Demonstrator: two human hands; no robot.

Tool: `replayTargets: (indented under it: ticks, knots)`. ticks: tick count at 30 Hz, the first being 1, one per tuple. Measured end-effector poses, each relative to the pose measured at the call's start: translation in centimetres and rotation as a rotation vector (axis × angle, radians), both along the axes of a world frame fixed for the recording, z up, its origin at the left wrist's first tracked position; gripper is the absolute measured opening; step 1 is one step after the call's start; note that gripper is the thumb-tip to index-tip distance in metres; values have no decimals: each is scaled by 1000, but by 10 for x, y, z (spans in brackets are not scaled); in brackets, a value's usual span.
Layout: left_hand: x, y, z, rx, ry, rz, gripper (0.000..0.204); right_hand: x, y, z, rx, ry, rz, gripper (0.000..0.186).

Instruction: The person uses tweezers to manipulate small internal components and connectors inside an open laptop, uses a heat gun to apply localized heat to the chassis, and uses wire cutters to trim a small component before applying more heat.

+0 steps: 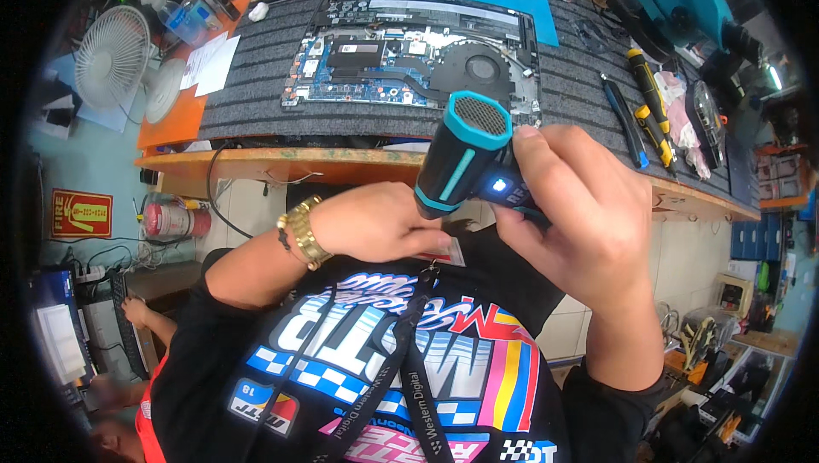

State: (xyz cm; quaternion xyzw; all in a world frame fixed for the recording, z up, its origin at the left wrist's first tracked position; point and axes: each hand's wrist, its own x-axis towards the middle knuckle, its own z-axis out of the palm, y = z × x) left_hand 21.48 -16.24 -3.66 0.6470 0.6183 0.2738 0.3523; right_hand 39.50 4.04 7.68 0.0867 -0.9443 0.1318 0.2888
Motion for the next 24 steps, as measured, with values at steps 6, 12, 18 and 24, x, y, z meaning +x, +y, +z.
replayTargets:
  ticks: [6,12,18,24]
  knots:
    - [-33,-27,-18,76,-55,115,23,-15,-10,-12,-108,91,51,57]
    - [-57,-38,-17,8,78,137,14,-34,-32,-31,-95,73,61,59]
    - [-55,-52,2,-284,88,189,13,-54,-40,-58,10,212,111,72]
    - [-67,-75,-22,-279,279,251,22,-61,-52,-69,-21,290,145,39]
